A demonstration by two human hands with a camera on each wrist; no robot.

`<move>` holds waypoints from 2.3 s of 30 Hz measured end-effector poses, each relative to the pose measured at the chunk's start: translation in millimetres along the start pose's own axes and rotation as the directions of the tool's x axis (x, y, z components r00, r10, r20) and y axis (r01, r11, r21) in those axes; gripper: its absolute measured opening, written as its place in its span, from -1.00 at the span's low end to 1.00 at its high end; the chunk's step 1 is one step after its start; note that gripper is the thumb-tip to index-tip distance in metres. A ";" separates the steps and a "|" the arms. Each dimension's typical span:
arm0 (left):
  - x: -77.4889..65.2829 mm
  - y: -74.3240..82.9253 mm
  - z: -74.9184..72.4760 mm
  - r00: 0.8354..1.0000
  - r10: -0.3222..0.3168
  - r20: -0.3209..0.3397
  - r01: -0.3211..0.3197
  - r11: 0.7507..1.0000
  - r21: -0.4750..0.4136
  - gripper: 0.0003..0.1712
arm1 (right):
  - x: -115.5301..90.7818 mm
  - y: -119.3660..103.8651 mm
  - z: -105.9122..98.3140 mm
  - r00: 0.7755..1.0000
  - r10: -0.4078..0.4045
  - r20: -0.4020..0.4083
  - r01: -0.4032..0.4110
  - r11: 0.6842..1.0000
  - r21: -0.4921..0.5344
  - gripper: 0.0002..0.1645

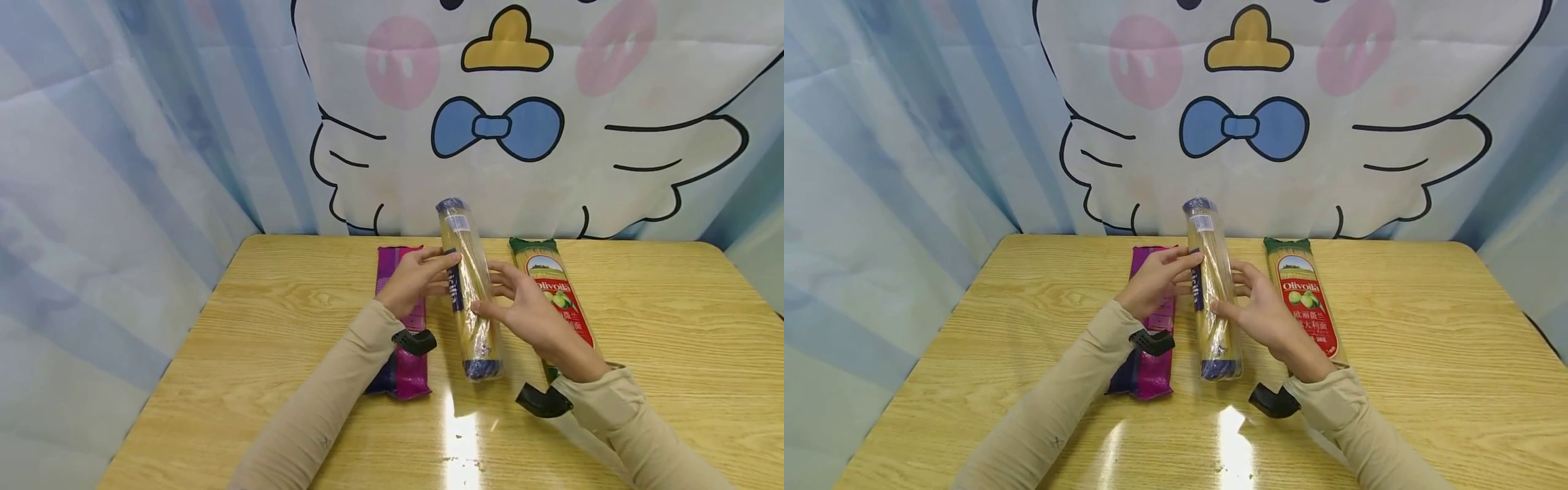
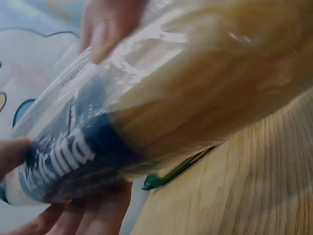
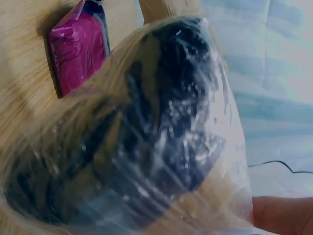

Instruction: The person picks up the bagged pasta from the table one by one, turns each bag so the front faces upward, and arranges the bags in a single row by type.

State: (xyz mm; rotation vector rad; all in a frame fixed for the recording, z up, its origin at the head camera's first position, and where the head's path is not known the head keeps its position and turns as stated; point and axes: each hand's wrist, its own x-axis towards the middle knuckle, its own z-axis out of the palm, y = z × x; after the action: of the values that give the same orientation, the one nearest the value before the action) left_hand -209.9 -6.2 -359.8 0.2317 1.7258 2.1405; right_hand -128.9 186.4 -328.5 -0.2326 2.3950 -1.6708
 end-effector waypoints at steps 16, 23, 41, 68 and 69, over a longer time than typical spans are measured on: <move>3.9 -6.9 7.4 0.989 -0.075 -0.125 0.064 0.994 -0.087 -0.36 | 5.8 14.5 -3.4 0.999 -0.022 0.050 0.024 0.998 -0.054 -0.07; 2.1 -3.7 15.4 0.985 -0.043 -0.169 0.027 0.995 -0.094 -0.44 | 7.1 9.0 0.0 0.999 -0.035 -0.024 0.031 0.986 -0.166 0.04; -3.0 3.7 26.4 0.963 -0.035 -0.268 0.010 0.996 -0.092 -0.53 | 4.7 0.4 23.2 0.958 -0.217 -0.189 0.055 0.784 -0.619 0.19; -7.3 -3.8 -0.2 0.997 -0.063 -0.048 0.061 0.997 -0.038 -0.47 | 8.0 7.4 7.2 0.987 -0.106 -0.122 0.100 0.993 -0.060 -0.06; -6.6 -5.2 -1.6 0.997 -0.071 -0.034 0.070 0.996 -0.049 -0.45 | 8.1 7.2 7.0 0.988 -0.098 -0.115 0.094 0.995 -0.043 -0.06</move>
State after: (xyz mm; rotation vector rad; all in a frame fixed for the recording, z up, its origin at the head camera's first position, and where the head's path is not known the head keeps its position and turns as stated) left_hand -203.5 -9.3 -364.5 0.1188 1.6747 2.1438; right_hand -135.0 180.5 -338.2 -0.2669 2.5401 -1.7274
